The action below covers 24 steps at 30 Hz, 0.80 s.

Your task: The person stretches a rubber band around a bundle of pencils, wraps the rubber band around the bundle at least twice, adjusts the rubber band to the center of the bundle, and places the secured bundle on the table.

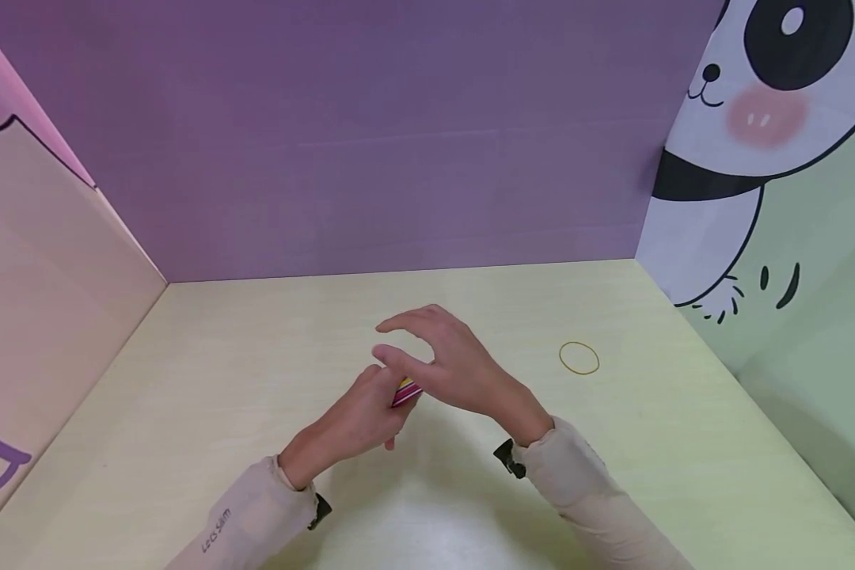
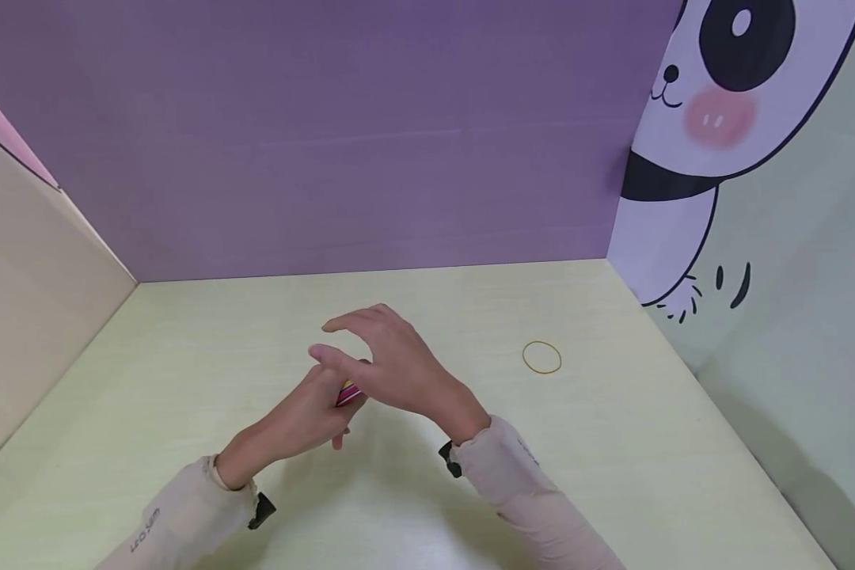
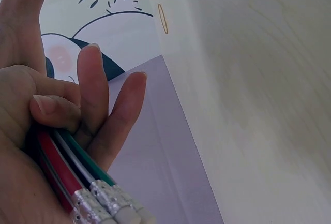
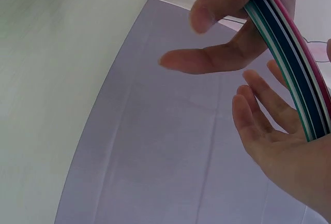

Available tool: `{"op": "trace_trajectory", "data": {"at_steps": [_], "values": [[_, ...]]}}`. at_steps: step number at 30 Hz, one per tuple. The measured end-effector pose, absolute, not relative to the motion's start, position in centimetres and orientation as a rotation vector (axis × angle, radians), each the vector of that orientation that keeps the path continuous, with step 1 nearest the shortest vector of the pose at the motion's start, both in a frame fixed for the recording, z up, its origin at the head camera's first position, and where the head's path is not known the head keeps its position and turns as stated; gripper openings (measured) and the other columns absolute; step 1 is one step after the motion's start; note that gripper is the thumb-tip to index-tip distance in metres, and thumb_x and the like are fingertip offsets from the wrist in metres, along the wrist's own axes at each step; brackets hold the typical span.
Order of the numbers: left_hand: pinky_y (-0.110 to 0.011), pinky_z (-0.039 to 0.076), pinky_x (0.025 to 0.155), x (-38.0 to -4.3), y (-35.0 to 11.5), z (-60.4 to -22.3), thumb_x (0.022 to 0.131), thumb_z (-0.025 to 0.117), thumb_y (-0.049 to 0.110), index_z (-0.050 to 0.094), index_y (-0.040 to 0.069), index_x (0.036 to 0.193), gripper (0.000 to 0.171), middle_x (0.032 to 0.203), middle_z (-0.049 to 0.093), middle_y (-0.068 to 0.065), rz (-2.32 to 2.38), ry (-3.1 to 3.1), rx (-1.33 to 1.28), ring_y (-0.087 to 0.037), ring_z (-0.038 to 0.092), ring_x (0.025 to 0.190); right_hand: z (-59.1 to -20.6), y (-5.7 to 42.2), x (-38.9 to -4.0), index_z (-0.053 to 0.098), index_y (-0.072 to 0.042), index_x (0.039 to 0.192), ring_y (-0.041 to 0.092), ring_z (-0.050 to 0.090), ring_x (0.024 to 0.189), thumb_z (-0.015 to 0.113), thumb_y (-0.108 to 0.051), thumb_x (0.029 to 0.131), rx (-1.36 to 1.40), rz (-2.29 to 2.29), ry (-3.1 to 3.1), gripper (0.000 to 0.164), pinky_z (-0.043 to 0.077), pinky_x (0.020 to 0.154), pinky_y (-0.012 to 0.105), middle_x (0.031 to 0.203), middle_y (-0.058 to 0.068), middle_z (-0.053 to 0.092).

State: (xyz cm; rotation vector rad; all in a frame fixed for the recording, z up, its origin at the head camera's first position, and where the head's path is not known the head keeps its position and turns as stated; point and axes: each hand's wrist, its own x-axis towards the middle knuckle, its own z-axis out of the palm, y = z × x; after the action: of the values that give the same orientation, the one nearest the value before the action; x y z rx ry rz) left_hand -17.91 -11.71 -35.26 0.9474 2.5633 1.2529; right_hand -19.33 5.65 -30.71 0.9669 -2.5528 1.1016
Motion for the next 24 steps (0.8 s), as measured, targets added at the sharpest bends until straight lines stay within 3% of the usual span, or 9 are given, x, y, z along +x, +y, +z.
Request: {"op": "trace_trajectory", "data": {"at_steps": [2, 9, 13, 17, 20, 24], "values": [[-0.028, 0.05, 0.055, -17.9, -11.7, -35.3, 0.1, 0.055, 0.004, 0.048, 0.014, 0.126, 0.029, 0.069, 0.051, -0.002, 1.253, 2.57, 0.948, -0.022, 0.06, 0.041, -30.7, 5.5, -19.2, 0.069, -0.022, 0.121, 0.006, 0.054, 0.115, 0.059, -0.042, 0.098, 0.956, 1.12, -2.557, 0.033, 0.045, 0.097, 0.032, 0.119, -0.014, 0.066], [-0.026, 0.047, 0.05, -17.9, -11.5, -35.4, 0.097, 0.052, -0.002, 0.059, 0.008, 0.11, 0.017, 0.065, 0.051, 0.0, 1.26, 2.587, 0.965, -0.018, 0.056, 0.038, -31.4, 4.9, -19.2, 0.071, -0.019, 0.114, 0.003, 0.058, 0.108, 0.056, -0.038, 0.101, 1.052, 1.194, -2.588, 0.028, 0.052, 0.089, 0.025, 0.111, -0.013, 0.068], [-0.027, 0.049, 0.05, -17.7, -11.5, -35.1, 0.096, 0.052, -0.003, 0.054, 0.005, 0.12, 0.025, 0.071, 0.053, 0.001, 1.196, 2.665, 0.918, -0.011, 0.053, 0.036, -31.4, 4.9, -19.3, 0.071, -0.018, 0.109, 0.005, 0.06, 0.104, 0.055, -0.033, 0.102, 1.039, 1.167, -2.559, 0.023, 0.051, 0.087, 0.027, 0.106, -0.013, 0.068], [-0.025, 0.047, 0.044, -17.7, -11.6, -34.7, 0.094, 0.056, -0.005, 0.058, 0.002, 0.108, 0.016, 0.059, 0.051, 0.002, 1.103, 2.752, 0.916, -0.006, 0.051, 0.035, -31.4, 4.9, -19.1, 0.069, -0.016, 0.113, 0.009, 0.06, 0.097, 0.054, -0.036, 0.102, 0.936, 0.953, -2.569, 0.027, 0.051, 0.08, 0.029, 0.105, -0.007, 0.066], [-0.023, 0.043, 0.039, -17.9, -11.8, -34.4, 0.091, 0.057, -0.007, 0.06, 0.0, 0.1, 0.011, 0.055, 0.052, 0.003, 1.068, 2.789, 0.888, -0.006, 0.052, 0.035, -31.4, 5.0, -18.9, 0.068, -0.015, 0.109, 0.008, 0.057, 0.073, 0.053, -0.039, 0.102, 0.824, 0.727, -2.587, 0.029, 0.048, 0.062, 0.026, 0.082, -0.006, 0.063], [-0.022, 0.041, 0.038, -18.1, -12.0, -34.4, 0.088, 0.056, -0.01, 0.061, -0.001, 0.093, 0.011, 0.056, 0.053, 0.001, 1.019, 2.826, 0.841, -0.005, 0.051, 0.034, -31.5, 5.1, -18.9, 0.064, -0.012, 0.091, 0.007, 0.035, 0.047, 0.051, -0.028, 0.103, 0.812, 0.616, -2.614, 0.024, 0.033, 0.045, 0.022, 0.052, -0.008, 0.041]]}}
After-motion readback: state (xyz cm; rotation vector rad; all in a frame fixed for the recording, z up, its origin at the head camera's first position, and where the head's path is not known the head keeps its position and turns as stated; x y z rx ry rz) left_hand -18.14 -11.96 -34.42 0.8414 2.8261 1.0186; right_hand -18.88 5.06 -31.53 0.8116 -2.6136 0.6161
